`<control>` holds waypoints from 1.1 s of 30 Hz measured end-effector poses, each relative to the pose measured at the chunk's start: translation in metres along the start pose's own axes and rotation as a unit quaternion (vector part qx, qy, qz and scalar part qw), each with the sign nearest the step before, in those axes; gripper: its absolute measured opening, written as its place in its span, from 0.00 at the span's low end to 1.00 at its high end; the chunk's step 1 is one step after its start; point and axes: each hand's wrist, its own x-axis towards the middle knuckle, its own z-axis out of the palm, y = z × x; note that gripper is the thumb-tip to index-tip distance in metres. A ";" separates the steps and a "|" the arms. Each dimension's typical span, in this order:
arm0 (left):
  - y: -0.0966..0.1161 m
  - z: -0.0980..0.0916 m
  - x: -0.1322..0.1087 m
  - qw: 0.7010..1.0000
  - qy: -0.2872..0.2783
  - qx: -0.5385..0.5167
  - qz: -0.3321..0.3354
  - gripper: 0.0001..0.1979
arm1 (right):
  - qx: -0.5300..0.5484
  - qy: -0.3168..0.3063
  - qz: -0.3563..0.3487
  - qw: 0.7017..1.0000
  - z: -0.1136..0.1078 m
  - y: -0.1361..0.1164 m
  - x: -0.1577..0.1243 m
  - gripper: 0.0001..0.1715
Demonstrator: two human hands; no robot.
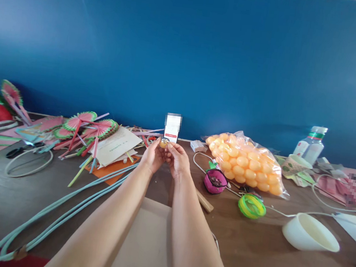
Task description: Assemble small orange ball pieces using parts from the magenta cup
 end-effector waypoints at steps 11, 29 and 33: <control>-0.001 -0.001 0.003 1.000 0.010 -0.005 -0.008 0.12 | -0.021 -0.003 -0.016 1.000 -0.001 0.001 0.001 0.16; -0.002 -0.004 0.005 1.000 -0.007 0.001 -0.009 0.14 | -0.017 -0.004 -0.018 1.000 -0.001 0.002 0.001 0.17; -0.002 -0.005 0.005 1.000 -0.015 0.006 -0.013 0.14 | -0.024 -0.008 -0.023 0.999 -0.001 0.002 0.000 0.16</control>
